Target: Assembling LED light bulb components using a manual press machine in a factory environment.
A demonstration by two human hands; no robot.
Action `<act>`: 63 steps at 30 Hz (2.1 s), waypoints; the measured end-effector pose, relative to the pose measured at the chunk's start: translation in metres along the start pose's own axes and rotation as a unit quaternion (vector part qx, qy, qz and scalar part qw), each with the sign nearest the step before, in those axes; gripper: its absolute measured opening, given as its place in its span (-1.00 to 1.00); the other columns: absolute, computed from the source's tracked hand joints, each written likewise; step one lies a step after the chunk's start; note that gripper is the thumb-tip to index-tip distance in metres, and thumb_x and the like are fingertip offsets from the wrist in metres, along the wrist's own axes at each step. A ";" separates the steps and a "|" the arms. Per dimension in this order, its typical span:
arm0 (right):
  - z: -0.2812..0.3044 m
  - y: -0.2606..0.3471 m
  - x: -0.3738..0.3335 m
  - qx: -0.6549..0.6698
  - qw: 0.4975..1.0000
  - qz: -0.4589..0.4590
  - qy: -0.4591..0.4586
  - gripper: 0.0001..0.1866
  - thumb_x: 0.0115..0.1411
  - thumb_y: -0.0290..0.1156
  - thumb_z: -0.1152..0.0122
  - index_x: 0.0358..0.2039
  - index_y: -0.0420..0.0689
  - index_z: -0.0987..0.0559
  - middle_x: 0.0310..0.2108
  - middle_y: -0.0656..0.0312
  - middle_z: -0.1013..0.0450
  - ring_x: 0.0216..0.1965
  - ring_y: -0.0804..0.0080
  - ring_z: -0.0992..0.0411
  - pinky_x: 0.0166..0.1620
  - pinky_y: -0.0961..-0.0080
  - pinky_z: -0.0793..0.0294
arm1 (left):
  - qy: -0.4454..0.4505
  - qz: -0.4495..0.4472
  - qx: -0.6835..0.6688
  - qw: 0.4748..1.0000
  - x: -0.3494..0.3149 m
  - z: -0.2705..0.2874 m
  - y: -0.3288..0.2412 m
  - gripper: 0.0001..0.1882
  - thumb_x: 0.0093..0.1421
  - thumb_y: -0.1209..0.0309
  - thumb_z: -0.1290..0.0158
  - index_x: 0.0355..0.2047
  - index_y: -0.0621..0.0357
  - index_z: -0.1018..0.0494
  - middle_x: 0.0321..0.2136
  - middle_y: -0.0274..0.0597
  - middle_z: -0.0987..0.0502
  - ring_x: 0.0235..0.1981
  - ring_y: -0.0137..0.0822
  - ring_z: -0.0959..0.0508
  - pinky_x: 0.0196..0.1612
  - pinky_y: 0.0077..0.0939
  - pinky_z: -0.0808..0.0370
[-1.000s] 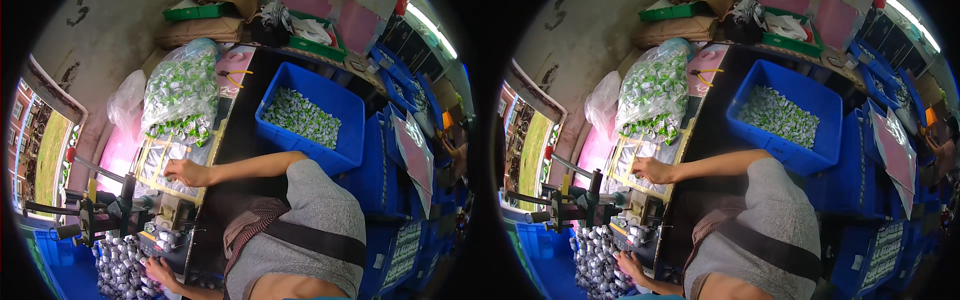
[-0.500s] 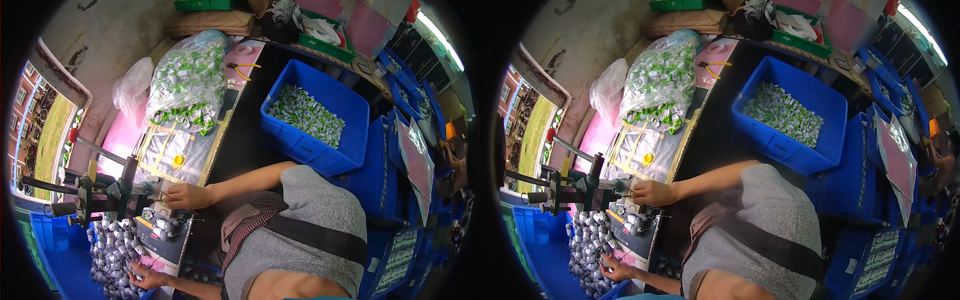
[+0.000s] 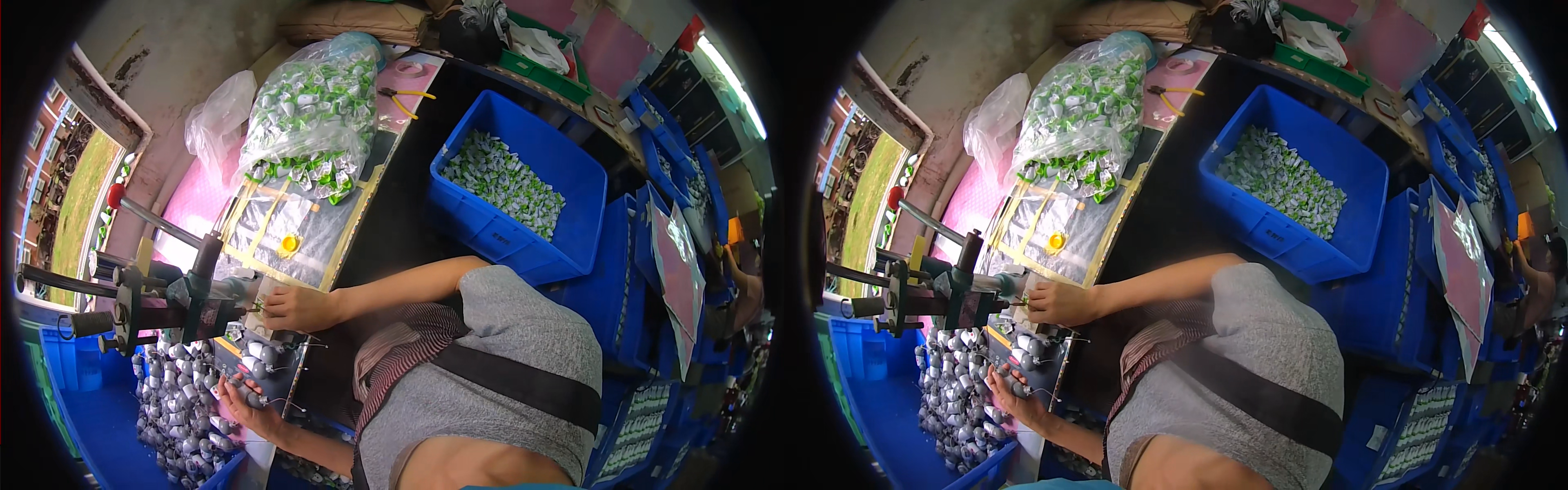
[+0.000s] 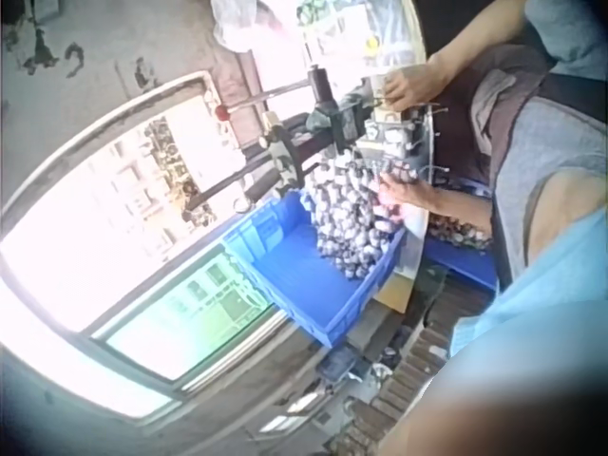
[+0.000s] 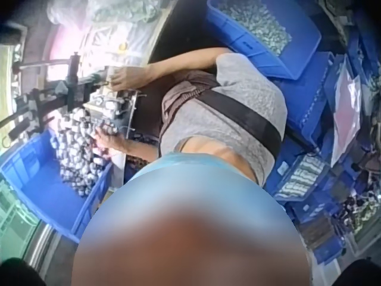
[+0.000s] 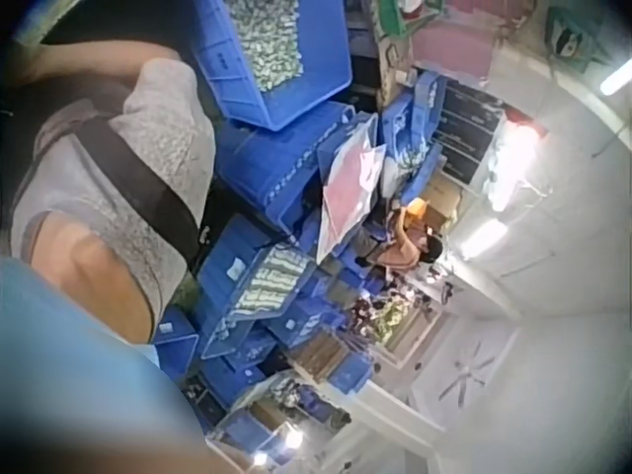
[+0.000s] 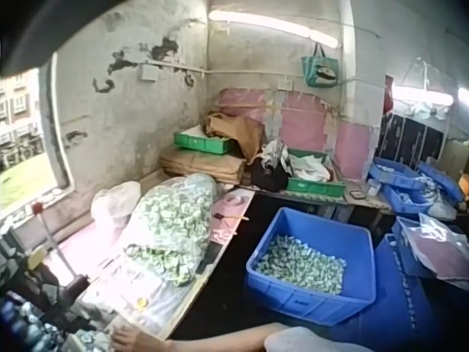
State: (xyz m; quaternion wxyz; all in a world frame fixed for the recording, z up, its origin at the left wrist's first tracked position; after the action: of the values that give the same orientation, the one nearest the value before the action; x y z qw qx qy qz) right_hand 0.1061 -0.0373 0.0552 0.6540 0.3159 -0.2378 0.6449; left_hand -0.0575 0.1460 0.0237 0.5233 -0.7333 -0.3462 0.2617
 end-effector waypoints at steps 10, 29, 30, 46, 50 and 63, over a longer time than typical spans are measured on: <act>0.024 -0.015 -0.003 0.122 0.988 -0.051 -0.080 -0.82 0.23 -0.31 -0.28 -0.28 -0.11 -0.51 -0.39 0.22 -0.42 -0.30 0.27 -0.43 -0.16 0.33 -0.42 | 0.052 0.086 -0.037 0.994 0.007 -0.032 0.035 -0.88 0.39 0.36 -0.04 -0.15 0.09 -0.40 -0.36 -0.18 -0.51 -0.52 -0.45 -0.46 -0.59 -0.66 -0.42; 0.040 -0.183 -0.071 0.308 0.792 -0.515 -0.112 -0.70 0.33 -0.24 -0.28 -0.46 -0.18 -0.60 -0.61 0.40 -0.45 -0.60 0.79 -0.28 -0.51 0.79 -0.22 | -0.020 0.079 0.053 0.995 -0.011 -0.065 0.050 -0.81 0.23 0.41 -0.25 -0.21 0.25 -0.58 -0.52 -0.36 -0.47 -0.60 -0.55 -0.41 -0.57 -0.64 -0.37; 0.040 -0.183 -0.067 0.317 0.802 -0.493 -0.117 -0.67 0.36 -0.21 -0.24 -0.47 -0.17 -0.60 -0.62 0.41 -0.44 -0.62 0.78 -0.26 -0.52 0.77 -0.22 | -0.014 0.071 0.044 0.996 -0.010 -0.069 0.048 -0.82 0.23 0.42 -0.25 -0.23 0.28 -0.59 -0.52 -0.36 -0.48 -0.60 -0.56 -0.41 -0.57 -0.65 -0.36; 0.007 -0.165 -0.031 0.381 0.810 -0.442 -0.065 -0.68 0.43 -0.20 -0.10 -0.36 -0.17 -0.59 -0.57 0.38 -0.48 -0.63 0.74 -0.31 -0.55 0.78 -0.23 | 0.075 -0.244 0.366 0.895 -0.045 -0.134 0.008 -0.89 0.15 0.50 -0.23 -0.32 0.20 -0.55 -0.24 -0.09 -0.62 -0.27 -0.10 -0.63 -0.15 -0.36 -0.55; -0.015 -0.112 -0.008 0.553 0.696 -0.459 -0.001 -0.70 0.43 -0.18 -0.11 -0.33 -0.14 -0.57 -0.57 0.39 -0.47 -0.62 0.74 -0.33 -0.57 0.78 -0.22 | 0.076 -0.305 0.464 0.828 -0.057 -0.156 0.012 -0.88 0.11 0.51 -0.18 -0.32 0.14 -0.50 0.00 -0.18 -0.58 -0.28 -0.14 -0.63 -0.25 -0.30 -0.60; -0.026 -0.071 0.028 0.296 0.894 -0.309 0.130 -0.69 0.44 -0.34 0.03 -0.37 -0.26 -0.55 -0.56 0.30 -0.50 -0.56 0.66 -0.41 -0.47 0.69 -0.42 | 0.065 -0.291 0.511 0.806 -0.051 -0.155 0.023 -0.86 0.11 0.50 -0.17 -0.31 0.14 -0.47 0.03 -0.22 -0.57 -0.26 -0.15 -0.62 -0.28 -0.27 -0.62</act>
State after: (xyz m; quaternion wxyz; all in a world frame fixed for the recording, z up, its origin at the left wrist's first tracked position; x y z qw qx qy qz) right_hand 0.1755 0.0030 0.0504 0.7216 0.4660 0.1614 0.4859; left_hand 0.0320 0.0100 0.0523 0.8955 -0.2394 -0.3248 0.1877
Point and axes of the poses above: each hand's wrist, its own x-axis towards the middle knuckle, its own z-axis out of the back of the hand, y = z × x, the point moved 8 cm from there along x, towards the middle knuckle
